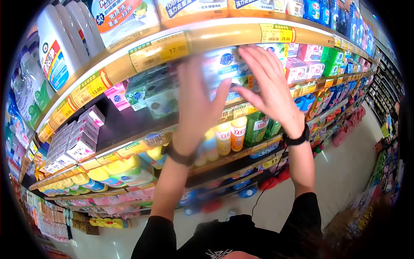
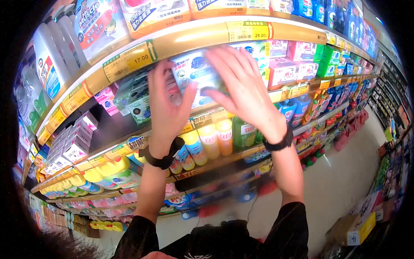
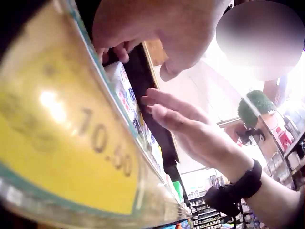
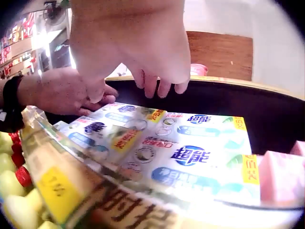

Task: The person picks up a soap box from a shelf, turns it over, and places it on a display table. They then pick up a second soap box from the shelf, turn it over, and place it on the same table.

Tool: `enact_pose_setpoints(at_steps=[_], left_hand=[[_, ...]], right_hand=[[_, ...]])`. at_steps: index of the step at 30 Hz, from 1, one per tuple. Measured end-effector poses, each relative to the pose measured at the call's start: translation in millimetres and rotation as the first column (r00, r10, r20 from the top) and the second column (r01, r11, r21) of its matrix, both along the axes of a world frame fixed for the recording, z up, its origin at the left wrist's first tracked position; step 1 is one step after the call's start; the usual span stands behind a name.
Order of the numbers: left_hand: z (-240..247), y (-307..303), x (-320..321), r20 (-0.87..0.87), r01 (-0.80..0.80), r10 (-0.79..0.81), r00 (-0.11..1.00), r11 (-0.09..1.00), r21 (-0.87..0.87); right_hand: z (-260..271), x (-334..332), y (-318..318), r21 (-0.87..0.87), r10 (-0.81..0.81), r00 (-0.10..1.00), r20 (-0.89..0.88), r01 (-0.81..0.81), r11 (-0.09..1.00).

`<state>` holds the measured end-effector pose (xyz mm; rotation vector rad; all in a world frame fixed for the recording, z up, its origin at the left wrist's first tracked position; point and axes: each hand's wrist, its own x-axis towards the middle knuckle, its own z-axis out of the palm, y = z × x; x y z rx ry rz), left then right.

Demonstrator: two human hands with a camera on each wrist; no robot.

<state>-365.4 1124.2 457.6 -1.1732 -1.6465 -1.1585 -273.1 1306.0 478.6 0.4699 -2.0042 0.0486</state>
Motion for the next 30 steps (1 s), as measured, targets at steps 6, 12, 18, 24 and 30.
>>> enact_pose_setpoints(at_steps=[6, 12, 18, 24, 30], left_hand=[[1.4, 17.2, -16.5, 0.119, -0.061, 0.058, 0.991, 0.998, 0.026], [-12.4, 29.8, -27.6, 0.201, 0.066, -0.100, 0.974, 0.984, 0.167], [-8.8, 19.3, -3.7, -0.090, -0.087, 0.095, 0.991, 0.992, 0.089], [-29.5, 6.8, -1.2, -0.396, 0.047, -0.038, 0.918, 0.999, 0.014], [-62.2, 2.8, -4.9, -0.340, 0.245, -0.235, 0.911, 0.969, -0.013]], right_hand=[[8.0, -29.1, 24.7, 0.040, -0.101, 0.995, -0.004, 0.101, 0.994], [2.1, -36.0, 32.1, -0.132, 0.088, 0.996, 0.005, -0.086, 0.988], [-23.2, -27.2, 47.9, -0.222, 0.353, 0.923, -0.152, -0.380, 0.898], [-68.8, -0.1, 47.4, -0.014, 0.152, 0.936, -0.316, -0.165, 0.986], [-90.1, 15.1, 50.6, 0.040, 0.161, 0.935, -0.315, -0.157, 0.987]])
